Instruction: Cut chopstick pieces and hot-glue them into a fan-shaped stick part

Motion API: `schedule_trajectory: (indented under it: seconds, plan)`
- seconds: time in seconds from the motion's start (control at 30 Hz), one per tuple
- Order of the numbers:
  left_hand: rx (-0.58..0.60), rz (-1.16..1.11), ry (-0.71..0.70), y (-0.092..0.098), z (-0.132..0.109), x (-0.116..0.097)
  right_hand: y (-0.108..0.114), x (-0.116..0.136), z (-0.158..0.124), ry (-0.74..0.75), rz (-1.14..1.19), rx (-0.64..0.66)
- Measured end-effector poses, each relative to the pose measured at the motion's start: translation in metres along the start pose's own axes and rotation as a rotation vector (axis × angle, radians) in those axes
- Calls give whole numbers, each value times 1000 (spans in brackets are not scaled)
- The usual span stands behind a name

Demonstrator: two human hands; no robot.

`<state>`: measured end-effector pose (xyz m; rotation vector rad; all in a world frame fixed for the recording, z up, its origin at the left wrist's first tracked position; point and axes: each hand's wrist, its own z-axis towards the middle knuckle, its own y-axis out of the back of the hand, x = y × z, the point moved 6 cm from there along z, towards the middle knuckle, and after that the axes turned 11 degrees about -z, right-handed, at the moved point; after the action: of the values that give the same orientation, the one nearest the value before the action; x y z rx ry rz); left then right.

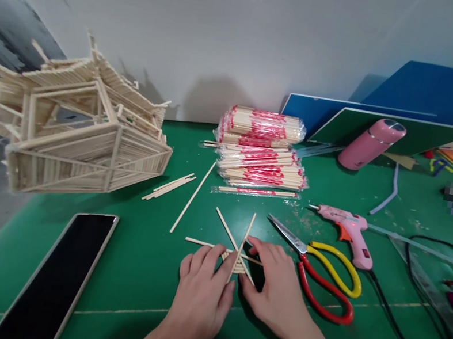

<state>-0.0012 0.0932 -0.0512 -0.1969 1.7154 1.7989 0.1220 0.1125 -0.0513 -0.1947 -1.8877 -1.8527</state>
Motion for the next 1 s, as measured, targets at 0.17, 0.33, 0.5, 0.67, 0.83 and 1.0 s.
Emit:
schedule_trajectory:
  seconds: [0.17, 0.33, 0.5, 0.67, 0.83, 1.0]
  plan:
    - [38, 25, 53, -1, 4, 0, 1, 0, 1, -13, 5, -7]
    - [42, 46, 48, -1, 5, 0, 0, -1, 1, -19, -7, -9]
    - [40, 66, 6, 0, 5, -2, 0, -2, 2, -16, 2, -17]
    - [41, 80, -4, -1, 4, -3, 0, -2, 2, -24, -10, -4]
    - [36, 86, -14, -2, 4, -2, -1, -2, 2, -26, -22, 1]
    - [30, 92, -19, -2, 5, -3, -1, -2, 1, -23, -36, -10]
